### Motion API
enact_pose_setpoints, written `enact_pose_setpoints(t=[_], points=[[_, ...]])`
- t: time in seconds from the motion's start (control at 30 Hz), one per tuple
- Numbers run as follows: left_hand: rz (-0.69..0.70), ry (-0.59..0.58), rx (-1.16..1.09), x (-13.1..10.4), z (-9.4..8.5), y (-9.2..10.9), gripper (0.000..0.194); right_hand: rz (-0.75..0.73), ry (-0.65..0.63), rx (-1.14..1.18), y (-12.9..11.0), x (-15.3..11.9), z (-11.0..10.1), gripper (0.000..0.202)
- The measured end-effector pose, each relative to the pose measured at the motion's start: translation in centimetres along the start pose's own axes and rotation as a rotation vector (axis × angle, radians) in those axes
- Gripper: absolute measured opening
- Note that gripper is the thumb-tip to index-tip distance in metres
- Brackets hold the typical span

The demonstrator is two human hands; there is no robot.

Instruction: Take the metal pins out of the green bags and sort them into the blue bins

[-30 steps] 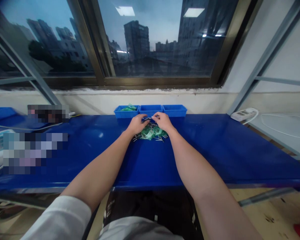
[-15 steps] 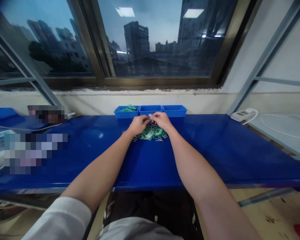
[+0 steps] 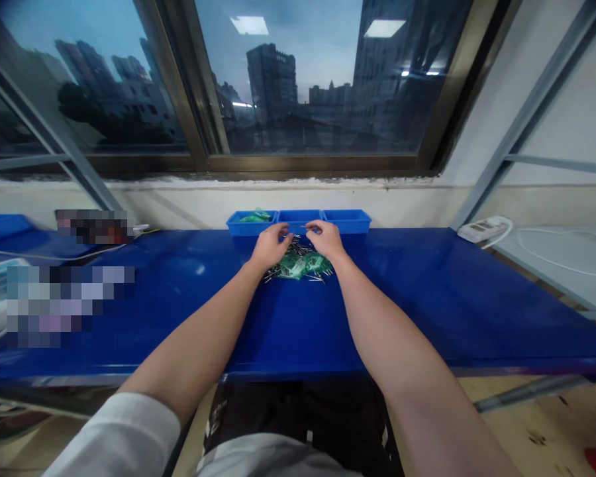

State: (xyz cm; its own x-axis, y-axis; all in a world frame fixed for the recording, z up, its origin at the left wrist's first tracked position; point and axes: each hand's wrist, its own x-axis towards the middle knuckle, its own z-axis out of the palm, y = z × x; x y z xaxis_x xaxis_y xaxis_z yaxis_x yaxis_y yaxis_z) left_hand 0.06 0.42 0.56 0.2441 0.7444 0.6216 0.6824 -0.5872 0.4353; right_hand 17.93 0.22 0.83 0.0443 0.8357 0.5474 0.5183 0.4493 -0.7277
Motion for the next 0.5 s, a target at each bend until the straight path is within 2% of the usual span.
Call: enact_pose_setpoints(t=[0.1, 0.2, 0.37, 0.5], points=[[-0.041, 0.024, 0.038, 0.02, -0.1, -0.47, 0.033, -0.086, 0.047, -0.327, -0.3, -0.08, -0.2, 0.041], [-0.046, 0.025, 0.07, 0.02, -0.18, -0.64, 0.029, -0.107, 0.018, -0.519, -0.55, -0.14, -0.23, 0.047], [-0.023, 0.002, 0.101, 0.0, -0.15, -0.48, 0.027, -0.072, -0.079, -0.664, -0.37, -0.2, 0.09, 0.056], [-0.019, -0.013, 0.105, -0.05, -0.14, -0.5, 0.027, -0.033, -0.136, -0.667, 0.1, -0.2, 0.29, 0.061]])
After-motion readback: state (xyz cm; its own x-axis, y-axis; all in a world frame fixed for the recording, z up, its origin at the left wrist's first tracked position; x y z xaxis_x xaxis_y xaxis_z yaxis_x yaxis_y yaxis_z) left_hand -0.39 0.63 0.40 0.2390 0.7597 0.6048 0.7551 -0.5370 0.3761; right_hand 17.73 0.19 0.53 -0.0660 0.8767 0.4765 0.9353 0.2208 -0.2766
